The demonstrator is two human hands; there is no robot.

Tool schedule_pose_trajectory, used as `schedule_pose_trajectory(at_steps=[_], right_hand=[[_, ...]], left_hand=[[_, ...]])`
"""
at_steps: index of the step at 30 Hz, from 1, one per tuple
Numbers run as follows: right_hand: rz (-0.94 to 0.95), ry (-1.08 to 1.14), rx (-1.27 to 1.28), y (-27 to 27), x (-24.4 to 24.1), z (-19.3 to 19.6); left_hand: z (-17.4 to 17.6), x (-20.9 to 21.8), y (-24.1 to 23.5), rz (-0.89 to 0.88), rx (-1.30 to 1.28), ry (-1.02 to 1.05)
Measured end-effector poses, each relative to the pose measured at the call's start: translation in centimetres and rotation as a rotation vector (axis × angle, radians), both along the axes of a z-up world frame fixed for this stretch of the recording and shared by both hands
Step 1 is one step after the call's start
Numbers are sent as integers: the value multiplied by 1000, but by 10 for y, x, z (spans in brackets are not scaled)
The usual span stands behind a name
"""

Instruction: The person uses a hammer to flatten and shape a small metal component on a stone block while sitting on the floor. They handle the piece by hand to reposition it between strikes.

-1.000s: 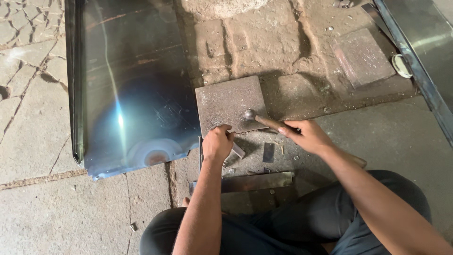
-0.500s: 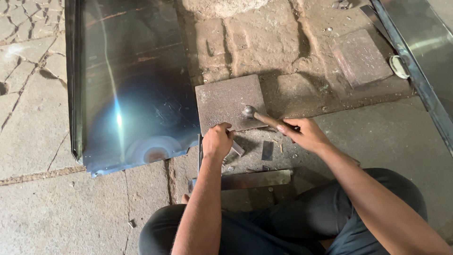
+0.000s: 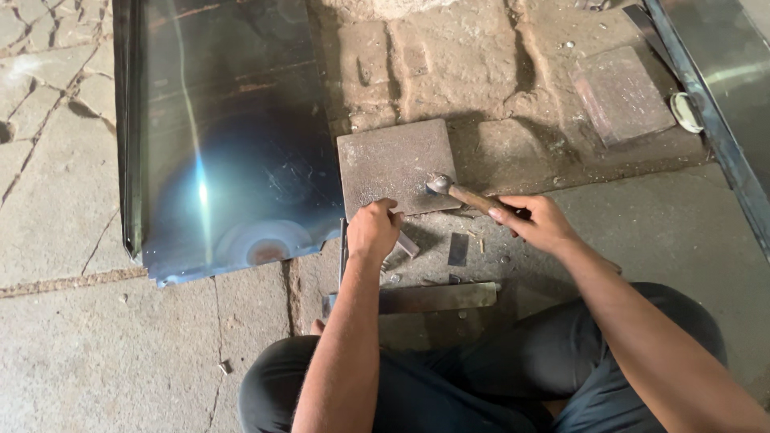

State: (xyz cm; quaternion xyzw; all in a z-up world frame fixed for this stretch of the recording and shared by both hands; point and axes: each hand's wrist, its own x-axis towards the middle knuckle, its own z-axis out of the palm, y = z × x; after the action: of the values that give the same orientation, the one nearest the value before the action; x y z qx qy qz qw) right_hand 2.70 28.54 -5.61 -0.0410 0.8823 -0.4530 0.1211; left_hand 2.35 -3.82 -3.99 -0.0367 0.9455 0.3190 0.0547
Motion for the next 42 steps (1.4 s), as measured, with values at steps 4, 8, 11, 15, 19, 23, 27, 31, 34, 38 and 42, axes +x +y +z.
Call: schedule_pose_trajectory(at_steps=[4,8,11,15,19,23,27,31,34,38,42], right_hand=[[-35,-72,126,-10,-5,5],[-33,-8,78,-18,-1,10],[-18,9,119,-27,-2,11],[-12,-12,143,-35,-7,13],[-35,-156,126,-37,0,10],[-37,-263,131,-41,-5,14],[-52,-206,-46,-37,1,6],[-53,-195,10,-38,-4,10],[-75,-104,-18,-33,-1,15],[-226,73,35,-17,0,33],[-298,376,300,-19,1,50]], left_hand=[[4,-4,1,-18,-17,13],[3,-3,1,-17,-16,12],[2,-1,1,-10,-26,3],[5,-3,2,-14,-47,-11],[-4,0,2,-13,-35,4],[-1,-6,2,-12,-51,5],[-7,-1,1,-3,-37,34],[0,-5,2,-9,-29,55],[-4,3,0,19,-31,50],[-6,1,0,16,-33,40],[-5,-6,2,20,-58,19]])
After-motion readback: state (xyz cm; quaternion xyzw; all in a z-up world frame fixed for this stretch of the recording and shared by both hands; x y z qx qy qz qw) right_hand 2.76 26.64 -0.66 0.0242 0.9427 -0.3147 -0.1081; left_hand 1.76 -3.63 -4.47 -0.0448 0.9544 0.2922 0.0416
